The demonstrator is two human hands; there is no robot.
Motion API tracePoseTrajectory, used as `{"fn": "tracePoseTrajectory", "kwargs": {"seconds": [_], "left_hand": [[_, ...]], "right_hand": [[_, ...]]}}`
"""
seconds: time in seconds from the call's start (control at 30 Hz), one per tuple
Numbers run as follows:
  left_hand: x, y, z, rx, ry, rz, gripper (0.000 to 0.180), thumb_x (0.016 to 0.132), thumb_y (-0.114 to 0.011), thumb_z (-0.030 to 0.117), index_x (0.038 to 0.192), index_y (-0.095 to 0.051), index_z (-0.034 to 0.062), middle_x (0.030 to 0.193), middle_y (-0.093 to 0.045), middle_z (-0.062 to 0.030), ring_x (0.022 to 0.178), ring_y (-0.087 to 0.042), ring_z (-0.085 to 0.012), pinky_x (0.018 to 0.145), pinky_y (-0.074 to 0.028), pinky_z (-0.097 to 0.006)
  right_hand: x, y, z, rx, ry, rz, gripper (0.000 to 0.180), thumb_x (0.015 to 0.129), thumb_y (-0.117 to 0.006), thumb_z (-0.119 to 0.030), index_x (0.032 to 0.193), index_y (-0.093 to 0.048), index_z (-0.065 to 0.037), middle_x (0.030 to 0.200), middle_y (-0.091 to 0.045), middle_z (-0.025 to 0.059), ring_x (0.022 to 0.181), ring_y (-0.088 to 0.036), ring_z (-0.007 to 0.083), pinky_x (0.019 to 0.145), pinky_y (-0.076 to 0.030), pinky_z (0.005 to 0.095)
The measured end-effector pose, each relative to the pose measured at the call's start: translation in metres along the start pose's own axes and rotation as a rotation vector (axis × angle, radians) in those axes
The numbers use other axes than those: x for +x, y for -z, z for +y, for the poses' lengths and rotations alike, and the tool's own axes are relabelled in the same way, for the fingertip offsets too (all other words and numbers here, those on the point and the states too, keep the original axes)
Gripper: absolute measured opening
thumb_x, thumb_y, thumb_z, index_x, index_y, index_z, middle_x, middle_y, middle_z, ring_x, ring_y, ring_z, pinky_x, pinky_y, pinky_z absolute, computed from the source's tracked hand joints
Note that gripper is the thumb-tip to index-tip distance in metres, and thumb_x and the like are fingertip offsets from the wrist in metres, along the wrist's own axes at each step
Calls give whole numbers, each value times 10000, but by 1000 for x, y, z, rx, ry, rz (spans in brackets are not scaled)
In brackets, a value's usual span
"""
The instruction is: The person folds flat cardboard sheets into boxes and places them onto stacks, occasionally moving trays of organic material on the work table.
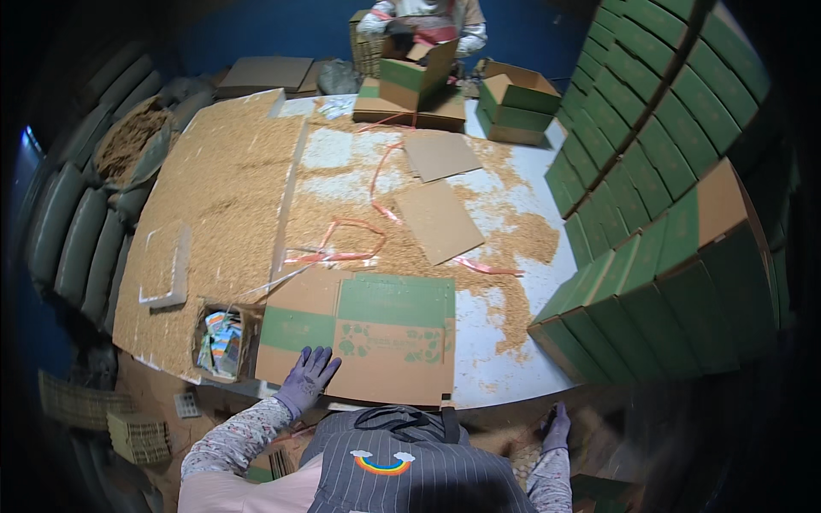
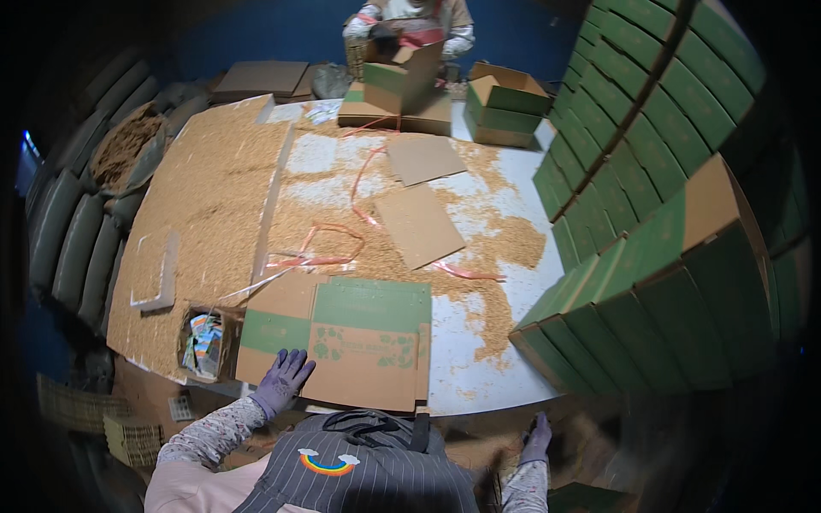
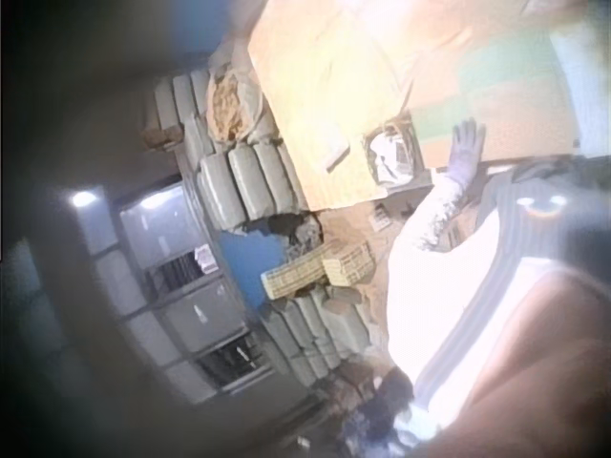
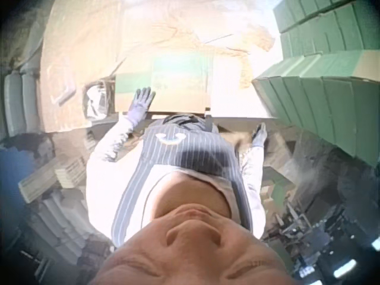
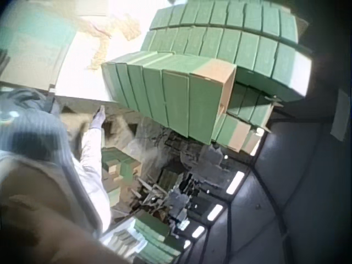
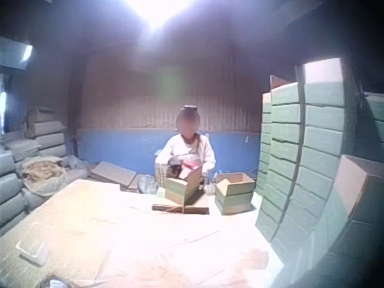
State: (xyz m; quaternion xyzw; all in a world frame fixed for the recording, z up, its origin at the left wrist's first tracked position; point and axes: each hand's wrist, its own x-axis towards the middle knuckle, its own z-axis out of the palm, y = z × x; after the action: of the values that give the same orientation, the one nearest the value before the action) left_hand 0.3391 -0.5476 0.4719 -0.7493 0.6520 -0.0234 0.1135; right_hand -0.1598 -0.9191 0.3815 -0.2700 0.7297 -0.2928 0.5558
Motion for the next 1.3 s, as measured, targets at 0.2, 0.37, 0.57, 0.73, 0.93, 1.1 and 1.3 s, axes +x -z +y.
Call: {"fn": "tracePoseTrajectory", "kwargs": {"seconds": [0.2, 0.37, 0.57, 0.73, 0.93, 1.1, 1.3], "left_hand": [[-27, 109, -1, -353, 61, 197, 412, 761, -604, 198, 1153, -537, 90, 1116, -582, -98, 1022, -584, -225, 839, -485, -337], [12, 206, -52, -396, 225, 261, 325, 838, -591, 430, 967, -606, 132, 674, -578, -50, 655, -604, -217, 588, -462, -347], [8, 195, -151, -1337, 227, -220, 505, 824, -636, 454, 1112, -648, 40, 975, -660, -193, 903, -632, -274, 835, -469, -333], [-1, 208, -151, -1112, 611, -25, 537, 825, -643, 438, 1225, -583, 86, 950, -655, -197, 920, -635, -285, 836, -477, -337], [25, 224, -71, -963, -5, 338, 535, 877, -572, 346, 1350, -419, 148, 947, -640, -165, 879, -643, -301, 809, -511, -379], [91, 117, -58, 138, -74, 612, 679, 779, -573, 243, 1417, -344, 227, 1489, -269, -109, 1362, -277, -304, 1099, -252, -515], [88, 118, -84, 77, 569, 648, 583, 803, -574, 208, 1366, -419, 208, 1408, -360, -115, 1294, -344, -322, 1044, -282, -531]], "right_hand": [[-210, -192, -111, -532, 1456, -195, 293, 858, -589, -128, 1135, -588, -32, 1217, -538, 181, 1180, -462, 333, 1028, -322, 432], [-353, -271, -163, -957, 2030, -779, 460, 819, -645, -208, 1245, -526, -80, 1291, -498, 129, 1239, -421, 301, 1073, -262, 513], [-310, -289, -141, -785, 2281, -639, 385, 824, -621, -278, 1204, -595, -224, 1328, -474, 76, 1272, -361, 321, 1083, -226, 524], [-319, -304, -143, -492, 2144, -860, 135, 792, -582, -265, 709, -577, -158, 730, -521, 12, 859, -536, 248, 1041, -293, 509], [-374, -335, -142, -1554, 2062, -1712, 315, 816, -637, -350, 639, -656, -90, 773, -622, 93, 855, -561, 270, 934, -424, 408], [-304, -324, -110, -1268, 1979, -1775, 420, 840, -560, -219, 1238, -505, -98, 1241, -523, 121, 1193, -451, 330, 1032, -352, 430], [-285, -258, -183, -1109, 1015, -1630, 750, 721, -722, -161, 1398, -400, -150, 1467, -300, 166, 1329, -322, 306, 1090, -269, 424]]}}
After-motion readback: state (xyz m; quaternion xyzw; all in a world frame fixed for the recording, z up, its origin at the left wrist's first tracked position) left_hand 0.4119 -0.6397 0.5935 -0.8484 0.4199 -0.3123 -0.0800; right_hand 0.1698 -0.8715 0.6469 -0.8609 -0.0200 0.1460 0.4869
